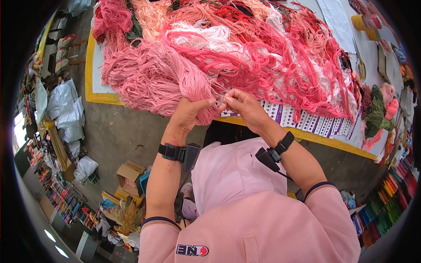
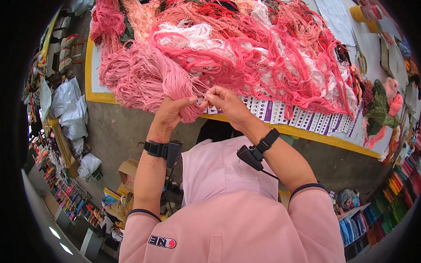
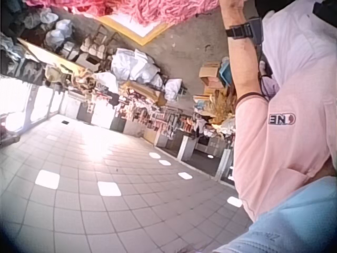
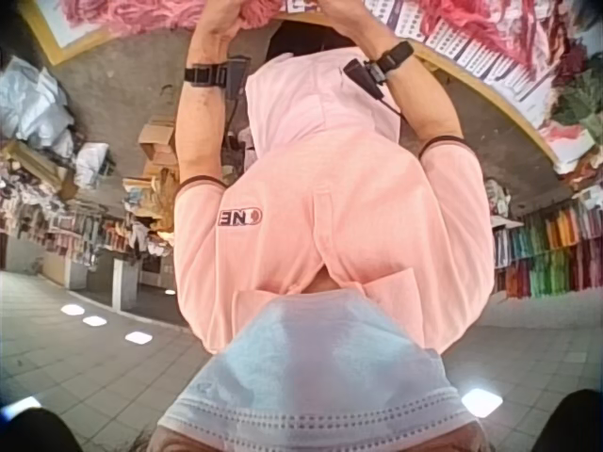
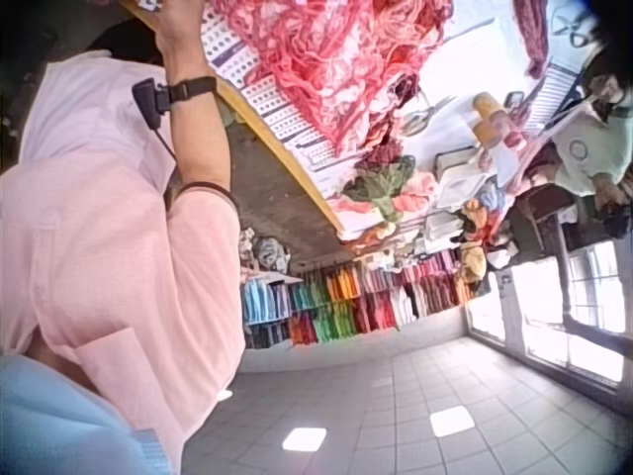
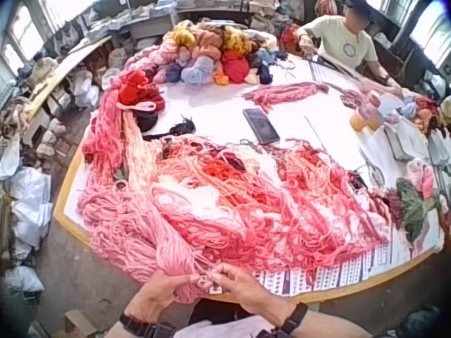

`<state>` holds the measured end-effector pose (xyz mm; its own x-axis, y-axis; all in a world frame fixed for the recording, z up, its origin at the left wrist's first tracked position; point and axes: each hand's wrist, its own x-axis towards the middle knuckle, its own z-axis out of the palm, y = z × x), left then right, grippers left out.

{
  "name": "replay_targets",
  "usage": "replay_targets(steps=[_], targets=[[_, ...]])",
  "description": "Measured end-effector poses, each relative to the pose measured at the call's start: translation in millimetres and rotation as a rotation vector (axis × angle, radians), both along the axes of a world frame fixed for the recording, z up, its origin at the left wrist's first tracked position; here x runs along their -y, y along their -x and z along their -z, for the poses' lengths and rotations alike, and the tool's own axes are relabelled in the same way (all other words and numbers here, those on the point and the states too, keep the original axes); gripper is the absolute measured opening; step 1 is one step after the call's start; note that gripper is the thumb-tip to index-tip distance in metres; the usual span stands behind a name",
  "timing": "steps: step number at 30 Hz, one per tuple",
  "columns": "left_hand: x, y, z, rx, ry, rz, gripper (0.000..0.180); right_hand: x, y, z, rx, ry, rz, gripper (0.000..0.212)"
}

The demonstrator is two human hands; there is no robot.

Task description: The person picks up a bundle of pink yarn, separates a single strand by hand, and threads it through a hole in a paper color card, repeating the process with several more strands.

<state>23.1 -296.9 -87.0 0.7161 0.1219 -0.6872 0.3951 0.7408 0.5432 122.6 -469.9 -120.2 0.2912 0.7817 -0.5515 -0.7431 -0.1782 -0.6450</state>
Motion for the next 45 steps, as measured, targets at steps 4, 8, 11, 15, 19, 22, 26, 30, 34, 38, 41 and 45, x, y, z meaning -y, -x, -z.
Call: replay_targets(steps=[4,8,11,15,19,22,26,30,34,38,41,45], targets=[[-1.2,4.3,8.8,0.091,-0.072,0.003,0.045,-7.2,-4.1,-10.9,0.072,-0.006,-0.060,0.017],[-0.9,4.2,11.1,0.035,-0.054,-0.027,0.050,-11.2,-5.9,-6.0,0.089,0.036,0.000,0.016],[-0.6,0.6,6.6,0.038,-0.013,-0.050,0.053,-11.9,-2.8,-12.0,0.173,0.033,-0.133,0.016],[-2.6,0.2,-2.3,0.024,-0.014,-0.013,0.063,-10.1,-0.8,-8.0,0.192,0.061,-0.085,0.014],[-2.8,4.3,0.8,0.122,-0.150,0.046,0.066,-10.6,2.4,-12.3,0.138,0.022,-0.075,0.012],[-2.0,2.8,-1.2,0.142,-0.131,0.042,0.069,-7.2,2.3,-9.8,0.106,0.004,-0.046,0.011],[-1.9,5.4,-0.6,0.130,-0.128,0.044,0.061,-9.6,3.0,-16.3,0.050,0.004,0.004,0.013],[-4.4,10.4,4.6,0.108,-0.131,0.050,0.052,-10.0,4.7,-10.5,0.066,0.056,0.030,0.013],[-24.8,18.9,7.5,0.107,-0.054,0.158,0.060,-4.5,0.0,0.7,0.008,0.071,0.035,0.014],[-84.9,32.1,-4.3,0.597,0.331,-0.545,0.061,10.1,-17.0,-18.2,0.374,0.216,-0.202,0.016],[-159.3,33.2,-21.5,0.736,0.297,-0.605,0.057,44.8,-47.6,-19.6,0.364,0.091,-0.070,0.016],[-283.8,88.4,-24.1,0.541,-0.004,-0.699,0.042,63.1,-83.5,-60.7,-0.182,-0.333,0.631,0.024]])
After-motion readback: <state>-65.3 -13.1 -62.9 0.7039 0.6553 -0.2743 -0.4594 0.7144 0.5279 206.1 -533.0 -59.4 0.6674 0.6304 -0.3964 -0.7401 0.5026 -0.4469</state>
